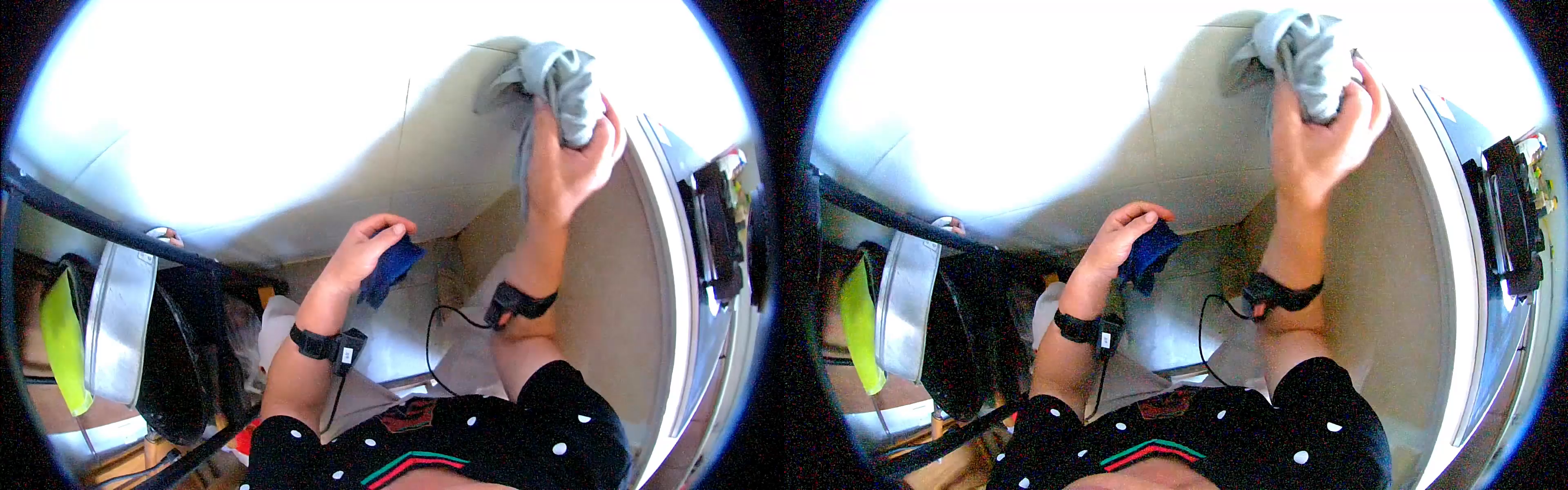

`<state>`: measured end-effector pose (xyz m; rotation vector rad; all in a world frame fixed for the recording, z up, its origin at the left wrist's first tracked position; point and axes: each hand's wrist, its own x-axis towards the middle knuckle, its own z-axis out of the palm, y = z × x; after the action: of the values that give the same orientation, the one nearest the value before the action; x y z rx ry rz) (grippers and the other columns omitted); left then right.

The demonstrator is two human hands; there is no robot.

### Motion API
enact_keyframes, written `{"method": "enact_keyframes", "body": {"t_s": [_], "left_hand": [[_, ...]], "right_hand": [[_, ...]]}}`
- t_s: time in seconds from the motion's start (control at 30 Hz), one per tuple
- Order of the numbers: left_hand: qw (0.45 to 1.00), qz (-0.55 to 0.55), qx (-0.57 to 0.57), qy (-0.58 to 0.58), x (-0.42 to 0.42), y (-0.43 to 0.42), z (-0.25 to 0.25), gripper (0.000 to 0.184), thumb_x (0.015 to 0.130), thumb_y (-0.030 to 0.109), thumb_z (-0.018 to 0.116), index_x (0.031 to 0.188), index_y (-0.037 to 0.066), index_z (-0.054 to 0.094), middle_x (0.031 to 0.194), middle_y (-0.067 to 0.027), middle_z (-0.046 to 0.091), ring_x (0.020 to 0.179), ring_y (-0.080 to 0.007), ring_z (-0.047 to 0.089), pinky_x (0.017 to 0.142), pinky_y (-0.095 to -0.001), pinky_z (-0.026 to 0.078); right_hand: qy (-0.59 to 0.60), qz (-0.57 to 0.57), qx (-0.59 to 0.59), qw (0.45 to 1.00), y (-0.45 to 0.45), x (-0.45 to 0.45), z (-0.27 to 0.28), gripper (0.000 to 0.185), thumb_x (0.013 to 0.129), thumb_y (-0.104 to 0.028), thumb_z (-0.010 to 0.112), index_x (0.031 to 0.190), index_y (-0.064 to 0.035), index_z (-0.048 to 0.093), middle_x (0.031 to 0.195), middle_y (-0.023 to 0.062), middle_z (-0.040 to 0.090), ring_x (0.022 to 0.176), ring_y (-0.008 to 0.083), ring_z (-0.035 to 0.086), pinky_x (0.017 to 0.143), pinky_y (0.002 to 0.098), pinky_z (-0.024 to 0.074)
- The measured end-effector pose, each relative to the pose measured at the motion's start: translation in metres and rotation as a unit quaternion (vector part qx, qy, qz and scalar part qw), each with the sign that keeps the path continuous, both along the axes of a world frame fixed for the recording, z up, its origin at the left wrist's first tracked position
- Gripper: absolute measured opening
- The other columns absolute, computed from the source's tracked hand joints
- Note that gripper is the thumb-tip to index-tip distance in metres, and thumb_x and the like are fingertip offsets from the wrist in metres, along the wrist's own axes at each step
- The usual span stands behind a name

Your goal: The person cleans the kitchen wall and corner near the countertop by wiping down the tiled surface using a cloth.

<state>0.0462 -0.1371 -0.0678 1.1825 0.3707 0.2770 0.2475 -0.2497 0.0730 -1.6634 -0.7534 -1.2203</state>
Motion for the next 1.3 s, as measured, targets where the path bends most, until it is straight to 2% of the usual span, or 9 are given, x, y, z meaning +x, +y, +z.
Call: {"method": "enact_keyframes", "body": {"t_s": [0.03, 0.37, 0.63, 0.73, 0.8, 0.87, 0.97, 1.1, 1.3], "left_hand": [[1.0, 0.006, 0.002, 0.012, 0.0, -0.002, 0.001, 0.023, 0.091, 0.023, 0.058, 0.102, 0.003, 0.065, 0.091, -0.0024, 0.065, 0.077, -0.0088, 0.059, 0.069, -0.0231, 0.048], [0.997, 0.041, 0.037, 0.05, 0.005, 0.0, -0.01, 0.022, 0.09, 0.019, 0.059, 0.101, 0.001, 0.065, 0.088, -0.001, 0.063, 0.078, -0.009, 0.056, 0.071, -0.0226, 0.045], [0.976, -0.02, 0.197, 0.089, -0.011, 0.005, -0.003, 0.023, 0.089, 0.02, 0.058, 0.097, 0.0, 0.065, 0.091, -0.0031, 0.066, 0.085, -0.0101, 0.057, 0.08, -0.0245, 0.044], [0.97, -0.021, 0.226, 0.092, -0.016, 0.005, -0.002, 0.025, 0.089, 0.022, 0.058, 0.097, 0.0, 0.065, 0.091, -0.0034, 0.066, 0.085, -0.0105, 0.057, 0.079, -0.0248, 0.045], [0.973, -0.006, 0.218, 0.075, -0.017, 0.002, 0.001, 0.024, 0.088, 0.022, 0.059, 0.096, 0.0, 0.065, 0.088, -0.0039, 0.066, 0.082, -0.0108, 0.058, 0.076, -0.0255, 0.046], [0.976, 0.005, 0.208, 0.061, -0.014, 0.0, -0.002, 0.023, 0.087, 0.021, 0.06, 0.095, 0.0, 0.066, 0.084, -0.0045, 0.066, 0.078, -0.0111, 0.058, 0.072, -0.0262, 0.047], [0.978, 0.026, 0.202, 0.046, -0.01, 0.003, -0.009, 0.022, 0.087, 0.02, 0.06, 0.094, 0.0, 0.066, 0.082, -0.0034, 0.065, 0.077, -0.0101, 0.057, 0.071, -0.0253, 0.047], [0.982, 0.105, 0.134, 0.08, -0.005, 0.008, -0.003, 0.018, 0.089, 0.019, 0.059, 0.094, 0.002, 0.066, 0.084, -0.0004, 0.064, 0.077, -0.0086, 0.056, 0.071, -0.0232, 0.045], [0.969, 0.225, 0.074, 0.068, -0.002, 0.019, -0.014, 0.02, 0.088, 0.019, 0.062, 0.095, 0.001, 0.065, 0.081, -0.0011, 0.063, 0.071, -0.0083, 0.056, 0.066, -0.0223, 0.045]], "right_hand": [[-0.015, 0.021, 0.016, 1.0, 0.011, 0.009, -0.005, 0.049, 0.06, -0.013, 0.078, 0.101, 0.0011, 0.054, 0.109, 0.0205, 0.054, 0.105, 0.037, 0.052, 0.092, 0.0439, 0.0418], [-0.145, 0.239, -0.086, 0.956, 0.101, -0.066, -0.051, 0.039, 0.055, -0.008, 0.069, 0.092, -0.0037, 0.061, 0.107, 0.0166, 0.058, 0.092, 0.0349, 0.057, 0.076, 0.0408, 0.0485], [-0.173, 0.325, -0.222, 0.903, 0.071, -0.022, -0.145, 0.019, 0.068, -0.011, 0.062, 0.086, -0.0101, 0.056, 0.107, 0.01, 0.057, 0.092, 0.0294, 0.057, 0.076, 0.0399, 0.0489], [-0.168, 0.23, -0.143, 0.948, 0.047, 0.015, -0.132, 0.039, 0.066, -0.009, 0.066, 0.102, -0.0035, 0.051, 0.105, 0.0193, 0.054, 0.095, 0.0367, 0.054, 0.085, 0.0453, 0.0453], [-0.101, 0.078, -0.061, 0.99, 0.031, 0.016, -0.088, 0.048, 0.073, -0.002, 0.068, 0.114, -0.0023, 0.044, 0.109, 0.0169, 0.052, 0.096, 0.0311, 0.054, 0.086, 0.0396, 0.0442], [0.08, 0.124, 0.096, 0.984, 0.028, 0.044, -0.08, 0.043, 0.077, -0.002, 0.068, 0.112, 0.0011, 0.045, 0.111, 0.0155, 0.053, 0.097, 0.0258, 0.054, 0.087, 0.0364, 0.0433], [0.107, 0.173, 0.152, 0.967, 0.032, 0.037, -0.059, 0.039, 0.077, -0.002, 0.068, 0.109, 0.0016, 0.046, 0.105, 0.0133, 0.055, 0.098, 0.0212, 0.054, 0.086, 0.0349, 0.0437], [-0.166, 0.168, 0.03, 0.971, 0.069, 0.012, -0.088, 0.036, 0.074, -0.003, 0.066, 0.106, 0.0027, 0.05, 0.106, 0.0157, 0.056, 0.096, 0.028, 0.055, 0.081, 0.0374, 0.0465], [-0.167, 0.295, -0.177, 0.924, 0.066, -0.021, -0.14, 0.023, 0.069, -0.013, 0.06, 0.091, -0.0099, 0.054, 0.102, 0.0083, 0.056, 0.092, 0.0282, 0.056, 0.078, 0.0393, 0.0475]]}}
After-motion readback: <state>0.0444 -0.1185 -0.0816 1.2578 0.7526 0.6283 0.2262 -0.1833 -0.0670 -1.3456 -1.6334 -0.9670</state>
